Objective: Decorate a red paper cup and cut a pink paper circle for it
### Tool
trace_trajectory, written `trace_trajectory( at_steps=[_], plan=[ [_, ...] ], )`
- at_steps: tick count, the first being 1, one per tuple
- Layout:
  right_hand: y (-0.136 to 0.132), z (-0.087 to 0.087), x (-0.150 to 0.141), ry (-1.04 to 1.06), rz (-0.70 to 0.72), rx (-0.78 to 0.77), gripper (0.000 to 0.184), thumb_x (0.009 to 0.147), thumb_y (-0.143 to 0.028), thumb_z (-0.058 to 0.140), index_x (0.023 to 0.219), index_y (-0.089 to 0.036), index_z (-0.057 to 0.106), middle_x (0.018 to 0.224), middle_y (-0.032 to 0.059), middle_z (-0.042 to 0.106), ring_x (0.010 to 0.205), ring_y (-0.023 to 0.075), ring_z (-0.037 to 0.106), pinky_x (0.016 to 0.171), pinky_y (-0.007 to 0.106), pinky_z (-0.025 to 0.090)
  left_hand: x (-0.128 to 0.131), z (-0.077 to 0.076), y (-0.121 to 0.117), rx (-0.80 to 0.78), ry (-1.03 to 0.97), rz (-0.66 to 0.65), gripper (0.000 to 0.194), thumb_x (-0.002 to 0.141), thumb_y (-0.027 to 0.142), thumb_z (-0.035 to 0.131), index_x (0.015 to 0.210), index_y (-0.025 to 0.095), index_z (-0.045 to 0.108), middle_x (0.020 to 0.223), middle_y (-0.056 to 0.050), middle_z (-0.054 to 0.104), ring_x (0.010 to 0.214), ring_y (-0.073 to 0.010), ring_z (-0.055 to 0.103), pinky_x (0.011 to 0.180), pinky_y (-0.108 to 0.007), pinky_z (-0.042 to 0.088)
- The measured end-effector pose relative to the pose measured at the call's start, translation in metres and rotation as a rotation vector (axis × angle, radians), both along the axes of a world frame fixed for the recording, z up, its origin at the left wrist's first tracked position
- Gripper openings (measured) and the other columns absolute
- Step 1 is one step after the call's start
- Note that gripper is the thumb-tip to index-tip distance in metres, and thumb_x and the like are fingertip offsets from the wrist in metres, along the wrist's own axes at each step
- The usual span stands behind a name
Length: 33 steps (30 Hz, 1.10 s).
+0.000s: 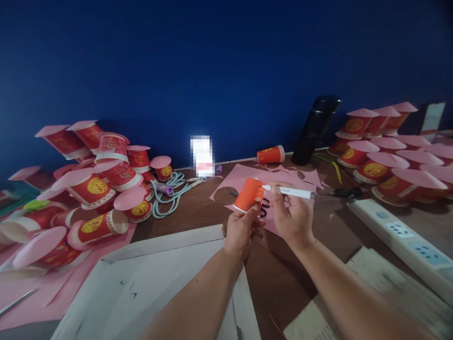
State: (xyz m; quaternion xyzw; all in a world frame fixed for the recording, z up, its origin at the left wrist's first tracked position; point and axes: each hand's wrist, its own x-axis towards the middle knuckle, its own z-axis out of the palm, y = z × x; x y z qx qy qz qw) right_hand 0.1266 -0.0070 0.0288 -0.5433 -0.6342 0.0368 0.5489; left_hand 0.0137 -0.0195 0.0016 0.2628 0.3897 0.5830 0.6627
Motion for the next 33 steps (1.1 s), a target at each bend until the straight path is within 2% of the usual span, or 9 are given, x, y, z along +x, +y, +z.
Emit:
trace_trajectory(
  at_steps=[12,18,22,28,33],
  plan=[
    [-0.0008,0.0004,-0.0023,0.011,0.021,0.011,0.024,0.093,-0.035,0.048,0.098,-0.018,0.065,0.090,0.0065,0.072,0.072,0.0168,0.067,0.073,0.030,0.052,0.0003,0.0006,-0.0006,0.009,-0.022,0.011,0.029,0.065,0.033,0.077,0.080,0.011,0.068,0.070,-0.002,0.060,0.054,-0.0060,0.050,0.058,-0.022,0.046],
    [-0.0035,0.0015,-0.0019,0.044,0.027,0.036,0.024,0.092,-0.035,0.050,0.100,-0.019,0.066,0.071,0.0027,0.067,0.069,0.0178,0.066,0.071,0.031,0.053,0.0003,0.0019,0.0005,-0.009,-0.033,0.021,0.032,0.061,0.035,0.079,0.079,0.012,0.068,0.066,0.000,0.059,0.052,-0.0059,0.051,0.058,-0.022,0.046],
    [-0.0024,0.0015,-0.0002,0.076,0.024,0.052,0.025,0.091,-0.034,0.052,0.107,-0.020,0.064,0.078,0.0043,0.069,0.066,0.0171,0.065,0.068,0.031,0.054,-0.0004,-0.0014,-0.0001,-0.017,0.044,-0.016,0.031,0.063,0.039,0.077,0.074,0.012,0.068,0.056,0.001,0.056,0.049,-0.0082,0.054,0.055,-0.022,0.044],
    [-0.0012,0.0028,-0.0001,0.063,0.063,0.098,0.024,0.091,-0.031,0.052,0.109,-0.020,0.064,0.097,0.0077,0.070,0.080,0.0175,0.067,0.075,0.031,0.055,0.0009,-0.0031,-0.0021,-0.022,0.093,-0.029,0.030,0.064,0.040,0.076,0.066,0.012,0.065,0.049,0.002,0.052,0.045,-0.0079,0.052,0.051,-0.021,0.042],
    [-0.0016,0.0026,-0.0009,0.057,0.070,0.102,0.024,0.092,-0.032,0.052,0.109,-0.020,0.065,0.100,0.0077,0.070,0.085,0.0178,0.067,0.079,0.031,0.054,0.0017,0.0012,-0.0033,-0.001,0.101,-0.045,0.029,0.064,0.038,0.076,0.072,0.012,0.065,0.049,0.003,0.053,0.044,-0.0072,0.049,0.048,-0.020,0.039]
  ],
)
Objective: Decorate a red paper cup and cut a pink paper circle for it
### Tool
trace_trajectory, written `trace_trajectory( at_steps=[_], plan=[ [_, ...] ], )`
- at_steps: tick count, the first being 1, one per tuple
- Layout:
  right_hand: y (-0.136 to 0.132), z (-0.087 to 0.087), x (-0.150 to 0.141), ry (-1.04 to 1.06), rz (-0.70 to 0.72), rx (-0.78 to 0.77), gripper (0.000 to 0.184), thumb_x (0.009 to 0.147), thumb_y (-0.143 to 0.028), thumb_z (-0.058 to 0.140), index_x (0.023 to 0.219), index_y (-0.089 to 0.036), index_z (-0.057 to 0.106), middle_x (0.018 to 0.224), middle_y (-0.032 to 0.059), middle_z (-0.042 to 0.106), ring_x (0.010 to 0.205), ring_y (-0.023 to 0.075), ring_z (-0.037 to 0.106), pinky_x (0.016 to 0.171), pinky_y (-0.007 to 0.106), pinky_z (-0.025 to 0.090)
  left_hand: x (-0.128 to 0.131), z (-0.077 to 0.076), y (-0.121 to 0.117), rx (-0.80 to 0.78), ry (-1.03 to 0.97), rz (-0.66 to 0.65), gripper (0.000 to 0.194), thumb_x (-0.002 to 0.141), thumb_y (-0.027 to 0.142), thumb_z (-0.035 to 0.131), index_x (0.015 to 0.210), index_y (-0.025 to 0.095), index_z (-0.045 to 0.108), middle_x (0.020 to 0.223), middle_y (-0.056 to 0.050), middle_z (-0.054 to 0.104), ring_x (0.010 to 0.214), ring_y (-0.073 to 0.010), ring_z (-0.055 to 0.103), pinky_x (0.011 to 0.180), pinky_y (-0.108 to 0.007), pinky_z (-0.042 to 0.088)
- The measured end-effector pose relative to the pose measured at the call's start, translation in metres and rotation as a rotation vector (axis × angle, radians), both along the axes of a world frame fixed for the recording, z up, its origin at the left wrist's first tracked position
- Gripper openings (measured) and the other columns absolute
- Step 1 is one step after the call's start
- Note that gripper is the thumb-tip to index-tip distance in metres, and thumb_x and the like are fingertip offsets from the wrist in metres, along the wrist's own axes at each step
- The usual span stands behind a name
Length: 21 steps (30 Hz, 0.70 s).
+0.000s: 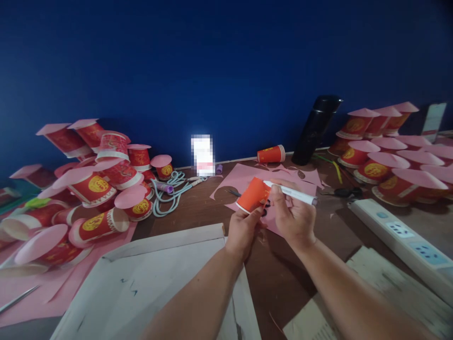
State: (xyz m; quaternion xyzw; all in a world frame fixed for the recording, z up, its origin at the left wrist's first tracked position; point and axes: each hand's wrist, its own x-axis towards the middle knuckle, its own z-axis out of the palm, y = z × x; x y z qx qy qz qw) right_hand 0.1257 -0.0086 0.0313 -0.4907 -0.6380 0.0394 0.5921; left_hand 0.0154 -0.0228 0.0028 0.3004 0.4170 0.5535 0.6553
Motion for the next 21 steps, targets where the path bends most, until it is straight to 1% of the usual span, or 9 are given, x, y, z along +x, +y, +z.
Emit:
trace_trajectory(
  at_steps=[5,9,12,16,21],
  plan=[
    [0.0014,-0.0019,0.0007,-0.011,0.003,-0.030,0.027,0.092,-0.036,0.050,0.109,-0.020,0.065,0.100,0.0083,0.071,0.084,0.0183,0.067,0.078,0.032,0.055,0.0002,0.0028,-0.0018,0.023,0.033,0.012,0.029,0.064,0.038,0.076,0.068,0.013,0.062,0.049,0.003,0.051,0.044,-0.0067,0.047,0.048,-0.020,0.037],
    [0.0014,-0.0015,0.0006,-0.025,-0.023,-0.026,0.027,0.092,-0.037,0.051,0.107,-0.020,0.065,0.096,0.0082,0.071,0.079,0.0179,0.067,0.076,0.032,0.055,0.0002,0.0026,-0.0022,0.026,0.031,-0.001,0.028,0.066,0.037,0.074,0.072,0.012,0.064,0.049,0.003,0.051,0.044,-0.0072,0.047,0.047,-0.021,0.037],
    [0.0009,-0.0013,0.0003,-0.019,-0.027,-0.045,0.026,0.092,-0.035,0.051,0.107,-0.020,0.065,0.097,0.0076,0.071,0.079,0.0172,0.067,0.076,0.031,0.054,0.0003,0.0022,-0.0021,0.018,0.023,-0.002,0.028,0.066,0.038,0.074,0.073,0.013,0.064,0.049,0.004,0.051,0.044,-0.0076,0.048,0.049,-0.022,0.039],
    [0.0007,-0.0013,-0.0001,-0.019,-0.043,-0.052,0.025,0.092,-0.034,0.051,0.107,-0.020,0.065,0.097,0.0073,0.072,0.079,0.0171,0.067,0.076,0.030,0.054,0.0006,0.0026,-0.0022,0.026,0.013,0.013,0.028,0.065,0.038,0.075,0.072,0.013,0.066,0.053,0.003,0.054,0.047,-0.0079,0.050,0.054,-0.023,0.041],
    [0.0010,-0.0010,-0.0004,-0.016,-0.051,-0.050,0.025,0.092,-0.034,0.050,0.106,-0.019,0.065,0.095,0.0077,0.072,0.076,0.0167,0.067,0.073,0.030,0.055,0.0006,0.0023,-0.0020,0.022,-0.003,0.011,0.027,0.066,0.037,0.074,0.076,0.012,0.067,0.056,0.002,0.056,0.048,-0.0079,0.052,0.053,-0.022,0.041]
  ],
)
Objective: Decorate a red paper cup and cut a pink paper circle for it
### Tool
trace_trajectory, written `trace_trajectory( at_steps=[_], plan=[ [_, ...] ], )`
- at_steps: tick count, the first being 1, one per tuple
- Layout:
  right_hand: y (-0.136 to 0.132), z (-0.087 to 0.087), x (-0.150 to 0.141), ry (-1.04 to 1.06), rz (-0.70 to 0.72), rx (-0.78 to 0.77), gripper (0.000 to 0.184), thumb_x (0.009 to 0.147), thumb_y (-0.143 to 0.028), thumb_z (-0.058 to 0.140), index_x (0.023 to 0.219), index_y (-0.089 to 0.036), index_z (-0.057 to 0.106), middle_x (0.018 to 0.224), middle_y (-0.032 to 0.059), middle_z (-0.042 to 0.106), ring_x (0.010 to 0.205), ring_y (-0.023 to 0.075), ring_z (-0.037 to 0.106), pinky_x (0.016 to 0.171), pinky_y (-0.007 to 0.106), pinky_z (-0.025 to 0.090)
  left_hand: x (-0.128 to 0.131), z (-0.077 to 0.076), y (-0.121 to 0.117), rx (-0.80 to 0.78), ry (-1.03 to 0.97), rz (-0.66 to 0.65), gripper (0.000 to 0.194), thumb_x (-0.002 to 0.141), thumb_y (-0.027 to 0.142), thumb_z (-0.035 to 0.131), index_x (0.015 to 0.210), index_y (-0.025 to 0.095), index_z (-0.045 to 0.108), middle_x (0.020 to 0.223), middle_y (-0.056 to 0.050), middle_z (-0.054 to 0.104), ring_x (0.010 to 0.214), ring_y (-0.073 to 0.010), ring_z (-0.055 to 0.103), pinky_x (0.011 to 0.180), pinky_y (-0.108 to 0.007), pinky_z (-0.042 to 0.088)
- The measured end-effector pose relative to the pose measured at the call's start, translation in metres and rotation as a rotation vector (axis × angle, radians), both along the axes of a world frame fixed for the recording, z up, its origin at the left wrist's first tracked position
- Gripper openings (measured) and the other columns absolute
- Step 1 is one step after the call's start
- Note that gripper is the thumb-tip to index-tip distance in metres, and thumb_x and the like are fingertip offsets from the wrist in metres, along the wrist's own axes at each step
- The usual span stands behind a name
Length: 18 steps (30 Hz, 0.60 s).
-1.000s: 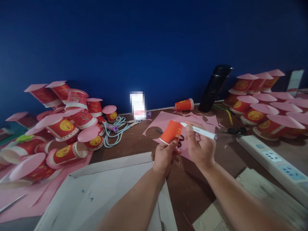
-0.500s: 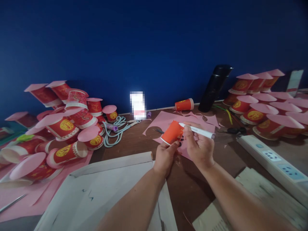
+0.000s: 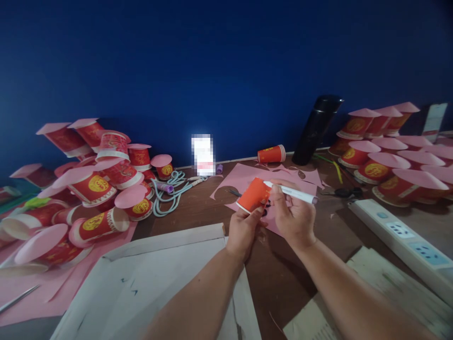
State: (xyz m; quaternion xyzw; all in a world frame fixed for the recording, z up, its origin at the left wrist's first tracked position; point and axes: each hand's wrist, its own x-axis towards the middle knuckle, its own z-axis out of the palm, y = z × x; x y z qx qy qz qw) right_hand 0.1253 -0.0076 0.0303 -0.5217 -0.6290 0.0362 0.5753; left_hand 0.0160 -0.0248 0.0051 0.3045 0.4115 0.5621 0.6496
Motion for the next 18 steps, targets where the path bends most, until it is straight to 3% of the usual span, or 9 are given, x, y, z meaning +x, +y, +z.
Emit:
trace_trajectory(
  at_steps=[13,18],
  plan=[
    [-0.0011,0.0020,0.0006,-0.019,-0.043,-0.012,0.029,0.092,-0.039,0.048,0.105,-0.020,0.066,0.075,0.0042,0.070,0.067,0.0176,0.067,0.068,0.030,0.055,-0.0025,-0.0024,0.0030,-0.015,-0.073,0.021,0.028,0.065,0.036,0.075,0.081,0.013,0.070,0.067,-0.001,0.063,0.052,-0.0070,0.056,0.056,-0.021,0.047],
    [-0.0015,0.0035,0.0002,-0.021,-0.059,-0.013,0.028,0.092,-0.038,0.050,0.104,-0.019,0.066,0.072,0.0035,0.069,0.066,0.0172,0.066,0.069,0.030,0.054,-0.0032,-0.0032,0.0035,-0.050,-0.071,0.019,0.030,0.065,0.036,0.075,0.083,0.012,0.070,0.067,-0.003,0.063,0.053,-0.0093,0.057,0.050,-0.020,0.044]
  ],
)
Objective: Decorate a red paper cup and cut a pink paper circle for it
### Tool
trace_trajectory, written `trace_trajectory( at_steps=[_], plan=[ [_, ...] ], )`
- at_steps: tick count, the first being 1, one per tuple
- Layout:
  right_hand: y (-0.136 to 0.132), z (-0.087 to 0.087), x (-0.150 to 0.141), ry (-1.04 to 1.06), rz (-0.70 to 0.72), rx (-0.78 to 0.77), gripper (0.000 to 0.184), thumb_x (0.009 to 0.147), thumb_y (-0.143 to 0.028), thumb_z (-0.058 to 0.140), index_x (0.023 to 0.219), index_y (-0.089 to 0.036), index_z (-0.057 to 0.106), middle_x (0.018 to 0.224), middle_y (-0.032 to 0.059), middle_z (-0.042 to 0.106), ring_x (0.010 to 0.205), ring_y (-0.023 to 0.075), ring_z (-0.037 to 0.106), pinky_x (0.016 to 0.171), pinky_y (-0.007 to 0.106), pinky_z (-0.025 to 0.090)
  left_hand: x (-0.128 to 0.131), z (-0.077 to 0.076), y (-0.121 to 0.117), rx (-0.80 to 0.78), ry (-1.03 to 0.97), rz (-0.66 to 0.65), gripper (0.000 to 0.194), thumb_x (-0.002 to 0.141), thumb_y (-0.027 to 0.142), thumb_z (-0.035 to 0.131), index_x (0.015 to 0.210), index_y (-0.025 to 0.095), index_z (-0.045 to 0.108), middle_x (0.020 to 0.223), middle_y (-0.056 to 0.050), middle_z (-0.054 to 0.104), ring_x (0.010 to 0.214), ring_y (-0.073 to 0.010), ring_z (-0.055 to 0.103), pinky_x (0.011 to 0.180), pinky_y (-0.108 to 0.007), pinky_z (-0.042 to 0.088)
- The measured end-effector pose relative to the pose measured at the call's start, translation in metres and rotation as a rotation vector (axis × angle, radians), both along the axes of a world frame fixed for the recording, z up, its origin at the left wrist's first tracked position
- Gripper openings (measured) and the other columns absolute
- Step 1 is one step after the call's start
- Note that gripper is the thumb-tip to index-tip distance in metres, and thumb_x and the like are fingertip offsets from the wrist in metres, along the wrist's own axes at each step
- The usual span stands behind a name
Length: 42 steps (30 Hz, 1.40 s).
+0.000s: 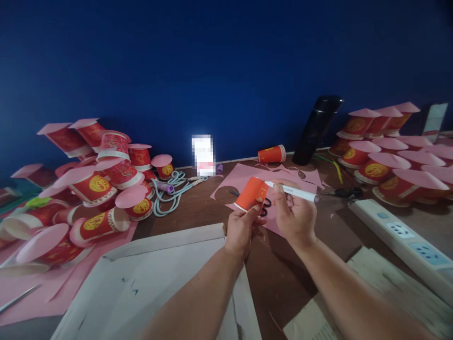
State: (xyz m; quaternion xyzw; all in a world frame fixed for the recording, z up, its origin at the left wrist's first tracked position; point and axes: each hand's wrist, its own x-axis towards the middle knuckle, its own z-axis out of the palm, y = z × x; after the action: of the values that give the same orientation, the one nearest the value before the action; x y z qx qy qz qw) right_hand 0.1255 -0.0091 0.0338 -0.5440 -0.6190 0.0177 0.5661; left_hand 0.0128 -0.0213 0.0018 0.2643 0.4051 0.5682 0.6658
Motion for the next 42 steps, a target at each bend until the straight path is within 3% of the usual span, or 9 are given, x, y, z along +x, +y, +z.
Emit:
trace_trajectory(
  at_steps=[13,22,31,42],
  plan=[
    [-0.0010,0.0000,-0.0005,0.011,0.005,-0.004,0.026,0.092,-0.037,0.051,0.103,-0.019,0.066,0.071,0.0029,0.068,0.066,0.0167,0.066,0.069,0.029,0.053,-0.0008,-0.0033,0.0007,0.085,-0.035,0.024,0.028,0.067,0.034,0.075,0.084,0.012,0.071,0.070,-0.003,0.065,0.055,-0.0087,0.057,0.057,-0.022,0.046],
    [-0.0020,-0.0036,-0.0034,0.037,0.151,0.042,0.022,0.091,-0.031,0.052,0.105,-0.020,0.064,0.091,0.0066,0.071,0.062,0.0149,0.064,0.065,0.029,0.054,0.0003,-0.0059,0.0006,0.080,0.061,0.033,0.029,0.069,0.036,0.073,0.086,0.013,0.071,0.072,-0.004,0.066,0.053,-0.0091,0.058,0.055,-0.023,0.044],
    [-0.0048,-0.0001,-0.0069,-0.023,0.204,0.082,0.019,0.092,-0.027,0.050,0.101,-0.019,0.065,0.094,0.0077,0.070,0.086,0.0185,0.066,0.080,0.032,0.053,0.0005,-0.0076,0.0021,0.094,0.015,0.022,0.028,0.070,0.033,0.073,0.089,0.012,0.071,0.071,-0.003,0.063,0.055,-0.0090,0.057,0.055,-0.022,0.044],
    [-0.0040,-0.0013,-0.0071,-0.003,0.189,0.030,0.020,0.092,-0.029,0.050,0.102,-0.019,0.064,0.094,0.0077,0.070,0.083,0.0180,0.067,0.077,0.031,0.054,-0.0005,-0.0063,0.0021,0.080,-0.009,0.040,0.027,0.067,0.033,0.075,0.083,0.012,0.071,0.071,-0.003,0.064,0.052,-0.0083,0.057,0.057,-0.023,0.045]
  ],
)
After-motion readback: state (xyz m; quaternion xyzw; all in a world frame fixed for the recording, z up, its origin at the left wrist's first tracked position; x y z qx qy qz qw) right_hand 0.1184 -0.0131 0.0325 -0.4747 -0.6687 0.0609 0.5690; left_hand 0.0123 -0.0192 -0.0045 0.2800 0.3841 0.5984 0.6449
